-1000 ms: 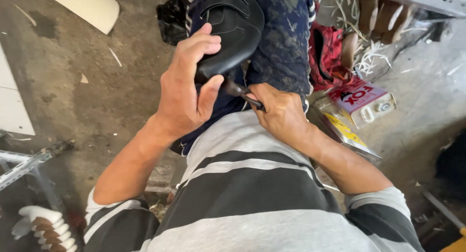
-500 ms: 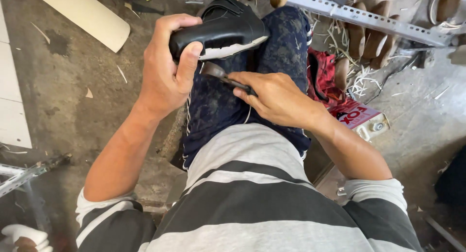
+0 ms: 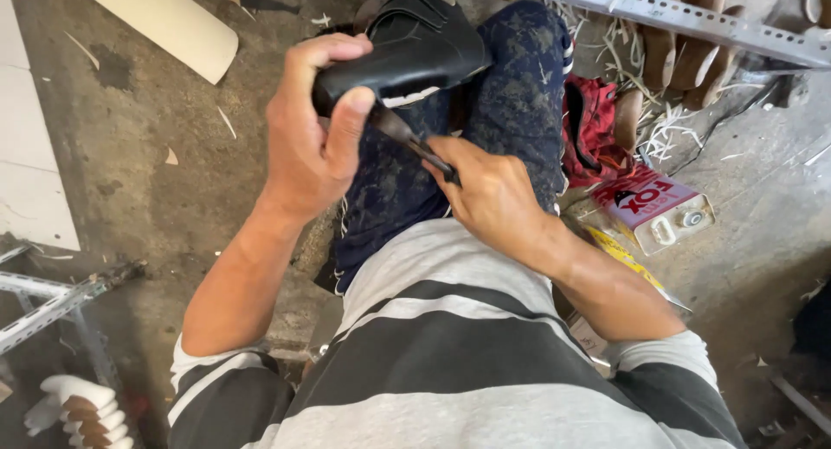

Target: Shaping a leather shoe upper over a last using pliers and a hammer in a workshop.

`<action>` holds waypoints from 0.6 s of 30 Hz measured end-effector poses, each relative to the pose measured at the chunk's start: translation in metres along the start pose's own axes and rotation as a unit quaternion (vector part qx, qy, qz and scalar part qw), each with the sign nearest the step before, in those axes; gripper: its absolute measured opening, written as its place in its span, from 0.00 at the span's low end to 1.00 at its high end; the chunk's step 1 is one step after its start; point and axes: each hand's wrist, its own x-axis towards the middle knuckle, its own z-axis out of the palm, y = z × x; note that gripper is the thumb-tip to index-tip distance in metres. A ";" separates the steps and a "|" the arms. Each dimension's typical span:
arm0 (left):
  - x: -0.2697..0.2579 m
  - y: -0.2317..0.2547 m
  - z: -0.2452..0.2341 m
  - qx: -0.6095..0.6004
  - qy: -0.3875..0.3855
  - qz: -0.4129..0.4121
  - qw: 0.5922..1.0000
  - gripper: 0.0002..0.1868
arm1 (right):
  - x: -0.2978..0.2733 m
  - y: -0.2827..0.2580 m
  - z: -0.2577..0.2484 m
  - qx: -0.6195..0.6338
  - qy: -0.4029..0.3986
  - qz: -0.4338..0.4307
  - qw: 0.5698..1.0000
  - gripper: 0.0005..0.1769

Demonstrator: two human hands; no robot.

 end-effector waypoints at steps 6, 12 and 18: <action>-0.027 0.005 0.007 -0.028 -0.034 0.019 0.999 0.21 | -0.029 -0.004 0.000 0.046 -0.102 0.031 0.993 0.08; -0.026 0.014 -0.009 -0.113 -0.062 -0.081 0.988 0.17 | 0.008 0.011 0.020 0.139 -0.130 -0.004 0.982 0.09; -0.022 0.006 0.000 -0.121 0.030 -0.009 0.992 0.23 | -0.035 0.026 -0.025 -0.083 -0.261 0.064 0.960 0.13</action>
